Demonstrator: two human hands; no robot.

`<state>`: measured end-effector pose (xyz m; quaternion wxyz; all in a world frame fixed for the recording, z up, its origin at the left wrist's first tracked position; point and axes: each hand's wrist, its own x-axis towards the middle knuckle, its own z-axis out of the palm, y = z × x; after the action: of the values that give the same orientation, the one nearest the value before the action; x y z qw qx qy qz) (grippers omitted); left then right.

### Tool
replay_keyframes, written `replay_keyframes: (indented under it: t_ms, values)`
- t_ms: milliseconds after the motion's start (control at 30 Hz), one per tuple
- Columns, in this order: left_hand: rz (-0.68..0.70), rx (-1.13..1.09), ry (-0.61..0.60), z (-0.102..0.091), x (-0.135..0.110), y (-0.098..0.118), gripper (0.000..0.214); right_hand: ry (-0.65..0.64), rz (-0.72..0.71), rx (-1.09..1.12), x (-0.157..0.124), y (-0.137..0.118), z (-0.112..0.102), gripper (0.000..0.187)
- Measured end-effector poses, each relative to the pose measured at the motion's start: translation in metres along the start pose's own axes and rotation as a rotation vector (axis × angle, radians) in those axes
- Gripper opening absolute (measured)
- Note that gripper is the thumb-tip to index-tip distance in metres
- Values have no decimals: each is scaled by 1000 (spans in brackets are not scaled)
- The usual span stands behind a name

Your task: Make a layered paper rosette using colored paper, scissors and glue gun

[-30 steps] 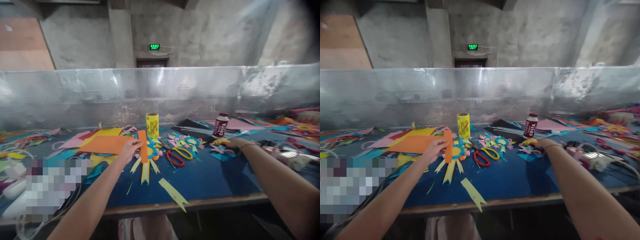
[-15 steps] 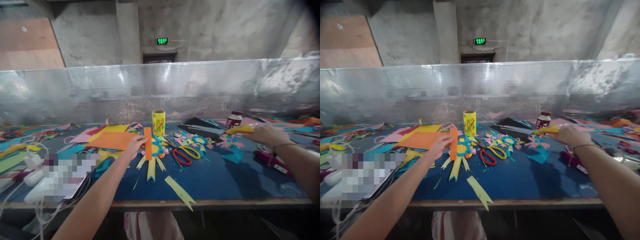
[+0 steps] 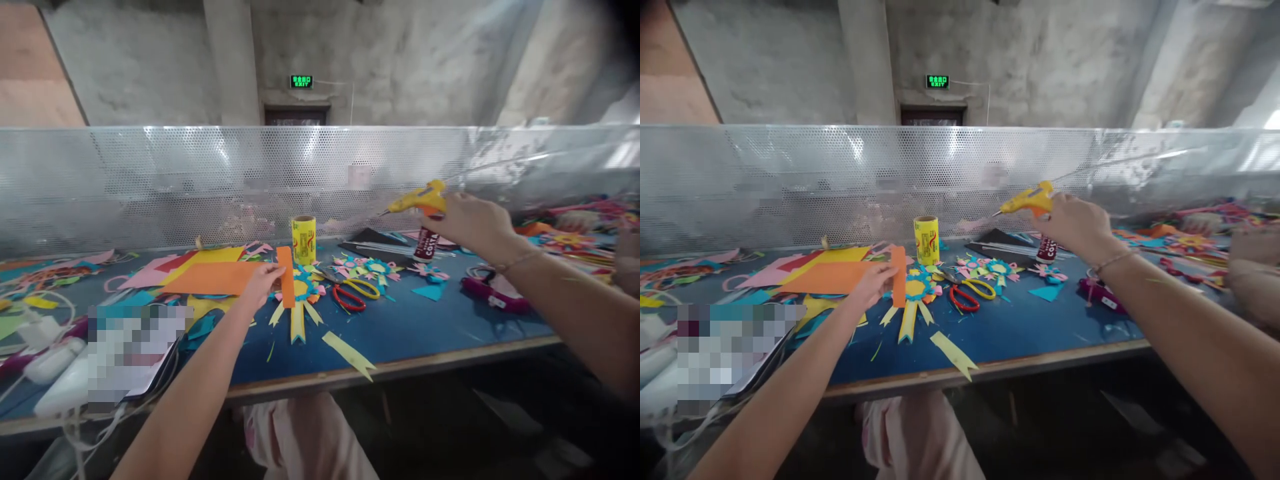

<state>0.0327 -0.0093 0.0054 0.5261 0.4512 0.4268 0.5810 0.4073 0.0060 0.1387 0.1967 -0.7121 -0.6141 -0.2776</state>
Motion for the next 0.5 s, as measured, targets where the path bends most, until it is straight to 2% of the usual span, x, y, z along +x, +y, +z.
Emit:
replay_keyframes:
  t_ms: [67, 167, 367, 500]
  values:
    - [-15, 14, -5, 0, 0, 1, 10, 15, -19, 38, -10, -21, -8, 58]
    - [-49, 53, -22, -1, 1, 0, 10, 28, -51, 133, -23, -52, -1, 58]
    - [-56, 210, -30, -3, 3, -9, 10, 23, -58, 344, -41, -101, 52, 47]
    - [-36, 338, -17, -4, 6, -15, 9, 11, -56, 417, -54, -123, 85, 41]
